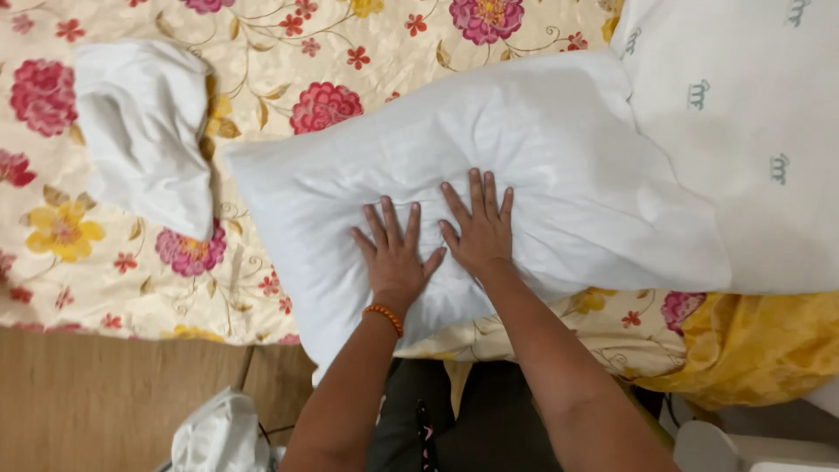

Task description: The person places a white pillow onto a bed and inserts it into a white pillowcase. They smooth the case over the pillow, adjust the edges, and then place the finished pillow next to another pillow on the bed.

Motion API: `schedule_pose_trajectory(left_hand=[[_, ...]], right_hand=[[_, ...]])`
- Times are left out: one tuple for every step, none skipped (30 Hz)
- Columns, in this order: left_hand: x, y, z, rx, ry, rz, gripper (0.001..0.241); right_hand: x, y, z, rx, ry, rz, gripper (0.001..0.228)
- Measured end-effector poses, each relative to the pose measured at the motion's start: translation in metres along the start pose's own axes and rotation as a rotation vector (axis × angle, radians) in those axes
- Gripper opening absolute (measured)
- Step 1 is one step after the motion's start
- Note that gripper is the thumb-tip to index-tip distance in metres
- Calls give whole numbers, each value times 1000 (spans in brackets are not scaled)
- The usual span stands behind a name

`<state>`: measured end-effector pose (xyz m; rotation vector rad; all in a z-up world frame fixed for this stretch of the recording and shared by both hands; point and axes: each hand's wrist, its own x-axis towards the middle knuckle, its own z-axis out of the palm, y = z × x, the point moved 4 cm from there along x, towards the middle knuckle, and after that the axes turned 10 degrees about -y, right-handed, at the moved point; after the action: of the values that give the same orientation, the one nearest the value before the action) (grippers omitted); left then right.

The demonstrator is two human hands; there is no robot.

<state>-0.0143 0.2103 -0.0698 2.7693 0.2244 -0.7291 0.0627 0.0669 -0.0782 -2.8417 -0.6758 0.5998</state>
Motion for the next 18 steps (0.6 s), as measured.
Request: schedule_pose_trajectory(left_hand=[[11,0,0,2,-6,14,92],[21,0,2,29,-53,-6,91],[30,-1,4,56,-101,-30,90],[39,-1,5,59,-108,-21,90],[48,-1,8,89,-170,-45,89],[55,0,10,119,-232,-68,89],[61,-1,12,123,-239,-60,89],[66,-2,15,126,-280,-77,89],[71,-2,17,129,-318,-95,89],[77,-2,19,132,-321,-90,89],[78,-3,22,122,-340,-99,89],[79,-3,25,112,-358,-108,89],[82,-4,26,114,-362,-106,89],[84,-4,26,113,-369,-115,89],[85,-3,27,108,-375,-124,89],[86,-3,27,107,-378,-124,89],[87,-3,28,113,-378,-130,89],[86,-3,29,118,-379,-135,89]], right_hand=[[8,3,6,1,0,15,67],[15,5,11,-11,13,13,67],[21,7,16,-21,24,8,67],[29,7,18,-18,21,19,67],[36,9,21,-5,-8,34,68],[41,9,23,9,-36,48,68],[47,11,27,13,-40,59,68],[51,12,31,28,-50,64,68],[57,14,32,43,-57,65,68],[61,16,35,45,-58,73,68],[61,17,39,50,-58,70,68],[60,17,42,54,-58,68,69],[63,17,43,57,-61,71,69],[65,18,43,49,-66,71,69],[65,19,43,39,-71,69,69],[67,19,44,39,-73,70,69],[68,19,45,47,-89,73,69],[68,19,46,55,-105,75,69]])
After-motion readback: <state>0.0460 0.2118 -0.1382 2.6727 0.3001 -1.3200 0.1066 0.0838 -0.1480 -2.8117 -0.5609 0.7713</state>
